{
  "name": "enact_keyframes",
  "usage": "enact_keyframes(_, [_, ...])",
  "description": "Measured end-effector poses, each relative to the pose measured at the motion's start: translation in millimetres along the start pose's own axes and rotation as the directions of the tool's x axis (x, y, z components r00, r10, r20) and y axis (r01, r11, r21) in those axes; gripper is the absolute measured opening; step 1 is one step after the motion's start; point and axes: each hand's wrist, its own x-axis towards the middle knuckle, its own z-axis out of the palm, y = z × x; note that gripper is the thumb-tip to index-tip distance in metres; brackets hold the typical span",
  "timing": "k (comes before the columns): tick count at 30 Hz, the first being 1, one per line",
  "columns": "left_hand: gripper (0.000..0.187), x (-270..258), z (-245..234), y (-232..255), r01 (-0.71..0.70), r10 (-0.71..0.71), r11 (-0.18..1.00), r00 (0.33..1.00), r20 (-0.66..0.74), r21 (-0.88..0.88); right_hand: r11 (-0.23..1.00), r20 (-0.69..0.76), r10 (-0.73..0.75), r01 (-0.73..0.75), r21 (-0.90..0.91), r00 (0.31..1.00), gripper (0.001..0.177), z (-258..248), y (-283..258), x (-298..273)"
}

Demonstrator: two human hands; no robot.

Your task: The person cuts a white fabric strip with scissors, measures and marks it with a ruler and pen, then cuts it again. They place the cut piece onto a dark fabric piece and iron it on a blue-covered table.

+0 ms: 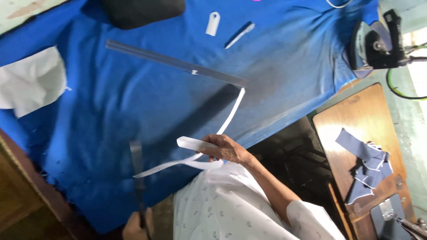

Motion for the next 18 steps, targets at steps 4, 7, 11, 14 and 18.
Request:
enact_keyframes(4, [0.021,-33,-24,91,-0.087,0.098,0.994,0.976,0.194,-0.063,0.997,-0.012,-0.051,0.051,0.06,0.999,0.038,-26,4,-12])
enact_keyframes(7, [0.021,-31,-26,122,0.034,-0.061,0.996,0.929,0.365,0.078,0.993,0.006,-0.095,0.094,0.075,0.995,0.05,-43,10,-17])
enact_keyframes(11, [0.025,-32,-8,118,-0.089,0.073,0.995,0.947,0.314,0.037,0.994,-0.005,-0.102,0.102,0.035,0.995,0.046,-54,13,-25])
enact_keyframes(14, [0.026,-25,-5,120,-0.099,0.034,0.987,0.897,0.441,0.126,0.985,0.004,-0.153,0.152,0.085,0.988,0.042,-62,23,-22])
enact_keyframes(18, [0.027,-18,-3,124,-0.15,0.106,0.987,0.878,0.466,0.057,0.975,0.021,-0.203,0.2,0.097,0.979,0.052,-72,31,-22])
